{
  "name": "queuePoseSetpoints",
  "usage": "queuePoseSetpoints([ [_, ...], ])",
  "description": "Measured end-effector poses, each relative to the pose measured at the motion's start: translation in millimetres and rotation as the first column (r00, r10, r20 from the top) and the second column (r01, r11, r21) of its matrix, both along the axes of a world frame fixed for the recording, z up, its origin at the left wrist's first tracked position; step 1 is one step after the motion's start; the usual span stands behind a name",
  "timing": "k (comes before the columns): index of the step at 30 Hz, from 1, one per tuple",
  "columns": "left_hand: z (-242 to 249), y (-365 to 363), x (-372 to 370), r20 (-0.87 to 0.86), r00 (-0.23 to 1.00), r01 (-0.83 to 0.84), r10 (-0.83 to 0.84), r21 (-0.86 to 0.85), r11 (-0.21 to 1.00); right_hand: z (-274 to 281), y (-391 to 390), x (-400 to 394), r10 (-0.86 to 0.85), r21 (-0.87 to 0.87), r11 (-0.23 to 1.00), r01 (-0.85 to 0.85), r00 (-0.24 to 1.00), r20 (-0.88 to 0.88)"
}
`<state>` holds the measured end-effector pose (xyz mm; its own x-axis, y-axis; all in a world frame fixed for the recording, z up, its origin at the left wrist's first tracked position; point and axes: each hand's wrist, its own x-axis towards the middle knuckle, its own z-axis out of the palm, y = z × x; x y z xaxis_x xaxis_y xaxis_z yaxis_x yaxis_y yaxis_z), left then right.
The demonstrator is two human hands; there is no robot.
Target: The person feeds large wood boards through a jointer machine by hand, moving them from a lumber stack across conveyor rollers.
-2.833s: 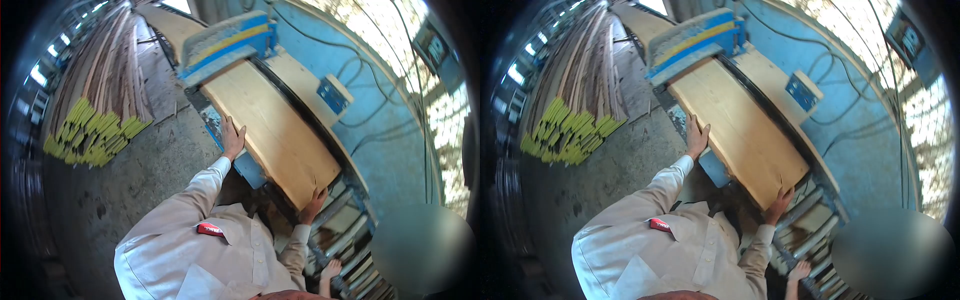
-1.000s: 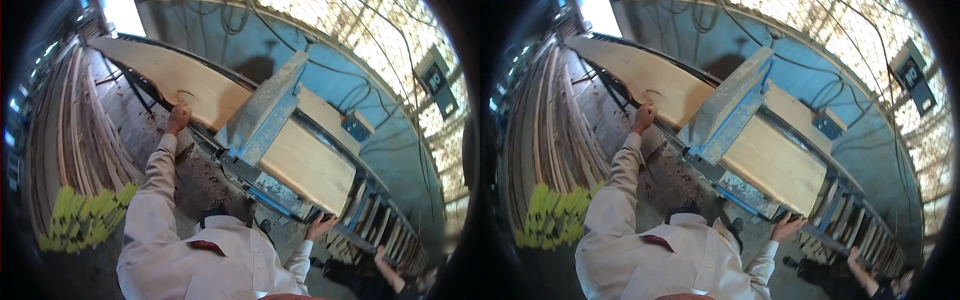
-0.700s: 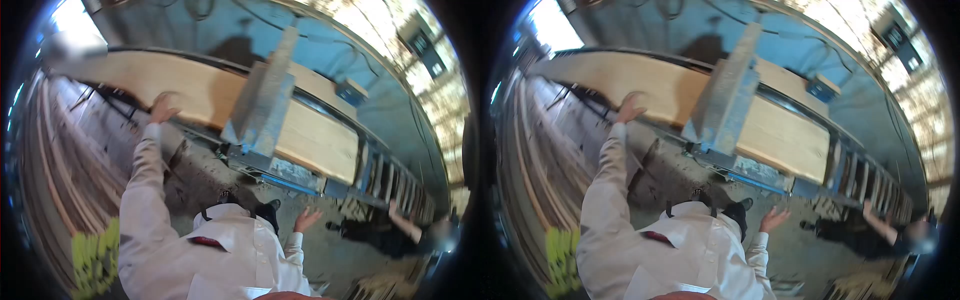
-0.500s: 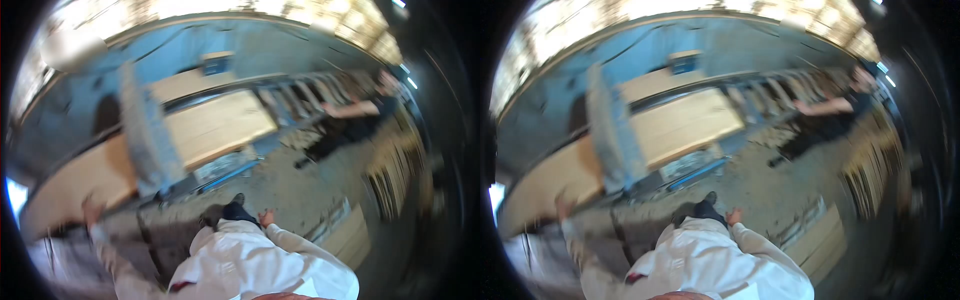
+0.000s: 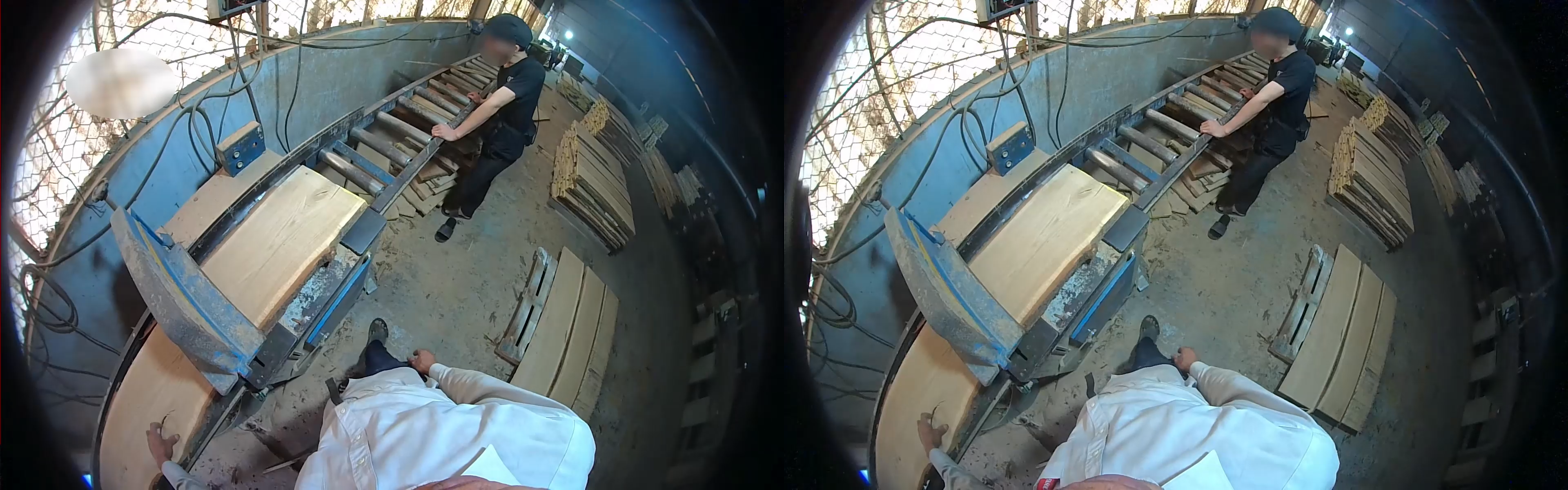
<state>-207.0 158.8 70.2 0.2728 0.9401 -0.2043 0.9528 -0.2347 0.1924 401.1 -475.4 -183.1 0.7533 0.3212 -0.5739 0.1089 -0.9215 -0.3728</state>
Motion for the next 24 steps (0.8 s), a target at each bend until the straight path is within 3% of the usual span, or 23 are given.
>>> queuePoseSetpoints([
  [2,1.7,2.8,1.7,-0.013,1.000,0.011,-0.011,-0.006,1.000,3.7,10.1,6.4,-0.039,0.086,0.996,0.038,0.999,0.000],
  [9,-5.1,5.8,-1.6,-0.074,0.997,0.025,-0.024,0.012,1.000,5.2,19.3,22.1,-0.024,0.115,0.993,0.024,1.000,0.004],
  [10,-14.6,6.6,-10.2,-0.027,0.992,0.122,-0.121,0.056,0.991,-4.7,17.0,31.1,-0.010,0.157,0.988,0.004,0.999,0.038],
  [11,-36.1,11.0,-31.4,-0.103,0.905,0.425,-0.413,0.275,0.862,-8.8,17.8,35.8,0.016,0.199,0.980,-0.027,0.998,0.058],
  [12,-32.5,1.8,-28.3,-0.115,0.957,0.284,-0.266,0.194,0.939,-9.3,19.2,38.7,-0.045,0.256,0.966,0.023,0.996,0.081],
  [14,-29.5,-24.4,-5.0,-0.042,0.999,0.017,-0.008,0.222,0.975,16.1,42.8,58.5,-0.162,0.379,0.920,0.096,0.976,0.146],
  [16,-23.3,-68.2,41.1,0.116,0.982,-0.180,0.147,0.353,0.918,64.7,69.3,88.5,-0.245,0.458,0.881,0.118,0.942,0.229],
  [17,-34.6,-84.1,55.7,0.113,0.970,-0.244,0.216,0.430,0.869,75.1,81.7,110.1,-0.268,0.472,0.874,0.114,0.924,0.273],
  [19,-41.4,-103.2,87.3,0.105,0.949,-0.309,0.298,0.509,0.803,90.6,114.6,156.0,-0.333,0.661,0.749,-0.035,0.843,0.422],
  [21,-43.2,-118.7,120.2,0.163,0.847,-0.507,0.506,0.533,0.677,139.9,159.7,194.3,-0.339,0.635,0.742,-0.214,0.698,0.631],
  [22,-55.9,-115.2,119.3,0.149,0.833,-0.523,0.533,0.530,0.668,162.6,180.3,214.4,-0.287,0.576,0.775,-0.261,0.667,0.688],
  [24,-83.0,-98.7,115.7,0.368,0.766,-0.637,0.526,0.545,0.545,186.4,223.1,255.9,-0.203,0.510,0.789,-0.343,0.637,0.744],
])
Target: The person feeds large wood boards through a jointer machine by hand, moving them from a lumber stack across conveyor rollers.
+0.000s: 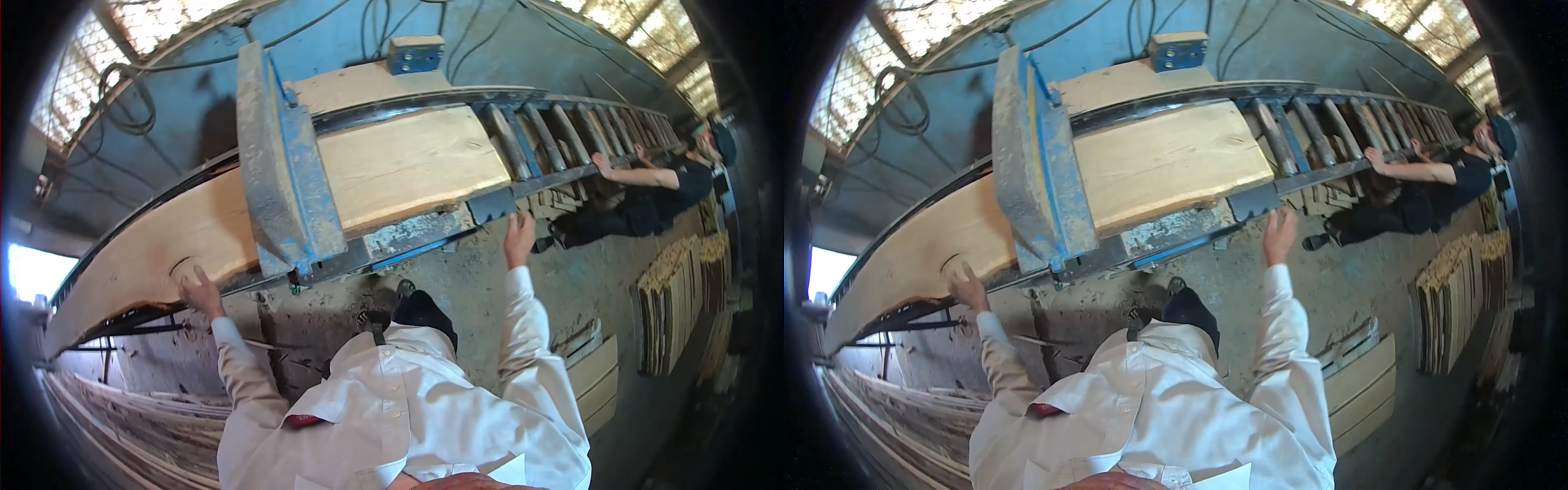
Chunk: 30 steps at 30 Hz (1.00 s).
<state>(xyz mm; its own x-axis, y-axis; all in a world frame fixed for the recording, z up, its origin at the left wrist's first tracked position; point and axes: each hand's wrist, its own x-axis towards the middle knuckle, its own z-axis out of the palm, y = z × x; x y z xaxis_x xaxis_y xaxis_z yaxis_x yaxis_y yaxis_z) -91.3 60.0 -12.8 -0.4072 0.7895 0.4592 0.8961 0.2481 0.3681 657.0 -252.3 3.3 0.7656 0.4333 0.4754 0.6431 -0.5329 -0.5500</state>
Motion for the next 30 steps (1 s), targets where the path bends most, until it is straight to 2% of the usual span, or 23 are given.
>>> queuePoseSetpoints([
  [1,2.7,8.0,2.9,-0.008,1.000,-0.025,0.025,0.008,1.000,4.6,19.2,19.6,0.039,0.000,0.999,-0.039,0.999,0.006],
  [2,7.8,13.1,9.0,0.072,0.994,-0.077,0.078,-0.020,0.997,6.2,36.6,37.2,0.066,0.008,0.998,-0.066,0.998,0.000],
  [3,11.4,17.7,15.1,0.154,0.978,-0.133,0.140,-0.050,0.990,7.8,58.2,55.3,0.106,-0.052,0.993,-0.102,0.991,0.077],
  [4,7.4,23.4,16.6,0.146,0.974,-0.170,0.174,-0.042,0.985,6.9,75.6,69.6,0.150,-0.114,0.984,-0.134,0.978,0.147],
  [6,-18.0,38.6,13.3,0.180,0.960,-0.232,0.213,0.097,0.968,8.1,103.5,92.9,0.186,-0.216,0.960,-0.177,0.982,0.021],
  [7,-37.0,49.1,8.4,0.134,0.958,-0.260,0.255,0.022,0.965,0.6,113.9,105.1,0.241,-0.170,0.952,-0.253,0.966,-0.088],
  [8,-46.3,54.4,-2.9,0.094,0.942,-0.319,0.322,-0.048,0.947,18.7,127.7,96.2,0.218,-0.190,0.946,-0.264,0.948,-0.232],
  [9,-43.3,48.7,10.3,0.012,0.906,-0.422,0.422,-0.037,0.906,34.2,133.6,86.9,0.210,-0.219,0.927,-0.303,0.907,-0.365],
  [10,-58.7,47.8,7.2,0.011,0.920,-0.391,0.391,0.022,0.920,-35.5,138.1,138.8,0.378,0.152,0.908,-0.390,0.610,-0.696],
  [11,-17.1,36.5,33.9,0.095,0.887,-0.427,0.451,-0.197,0.882,-140.8,145.7,229.4,0.529,-0.497,0.683,-0.535,0.832,-0.168],
  [12,-35.2,39.0,30.0,0.198,0.908,-0.365,0.369,-0.058,0.929,-60.8,138.5,166.6,0.264,-0.117,0.941,-0.317,0.906,-0.329],
  [13,-22.5,33.2,40.9,0.145,0.916,-0.367,0.375,-0.075,0.927,-77.4,144.1,176.1,0.348,-0.726,0.679,-0.108,0.918,0.190],
  [14,16.8,20.2,55.6,0.228,0.915,-0.306,0.332,-0.142,0.941,-43.7,138.0,141.0,0.092,-0.275,0.950,-0.147,0.975,-0.202],
  [15,-2.4,24.5,51.7,0.277,0.934,-0.268,0.225,0.128,0.955,-55.8,138.3,156.7,0.099,-0.203,0.963,-0.178,0.932,-0.350],
  [16,7.2,22.1,54.9,0.289,0.927,-0.279,0.238,0.111,0.954,-37.4,192.8,115.3,0.193,-0.171,0.949,-0.263,0.919,-0.344],
  [18,10.9,28.2,49.0,0.311,0.919,-0.300,0.242,0.154,0.942,-23.9,195.3,85.8,0.202,-0.258,0.932,-0.255,0.956,-0.214],
  [23,17.5,25.8,29.7,0.315,0.915,-0.293,0.251,0.093,0.952,-13.8,150.7,50.1,0.257,-0.520,0.840,-0.156,0.958,0.129],
  [26,28.6,33.0,-5.6,0.328,0.915,-0.274,0.235,0.079,0.959,-24.9,155.8,61.7,0.292,-0.607,0.793,-0.041,0.901,0.321],
  [27,27.7,36.7,-21.3,0.308,0.920,-0.279,0.242,0.082,0.957,-41.8,171.8,93.0,0.301,-0.633,0.774,0.010,0.873,0.383],
  [28,26.2,42.2,-38.1,0.287,0.926,-0.279,0.245,0.085,0.957,-27.2,177.4,79.4,-0.064,-0.823,0.546,-0.158,0.971,-0.229],
  [29,24.2,49.8,-59.9,0.288,0.928,-0.268,0.236,0.078,0.960,-21.6,183.7,51.2,-0.076,-0.827,0.542,-0.150,0.971,-0.226],
  [30,20.4,58.0,-82.6,0.273,0.933,-0.276,0.236,0.120,0.954,-15.3,188.0,17.7,0.000,-0.705,0.687,-0.173,0.971,-0.239],
])
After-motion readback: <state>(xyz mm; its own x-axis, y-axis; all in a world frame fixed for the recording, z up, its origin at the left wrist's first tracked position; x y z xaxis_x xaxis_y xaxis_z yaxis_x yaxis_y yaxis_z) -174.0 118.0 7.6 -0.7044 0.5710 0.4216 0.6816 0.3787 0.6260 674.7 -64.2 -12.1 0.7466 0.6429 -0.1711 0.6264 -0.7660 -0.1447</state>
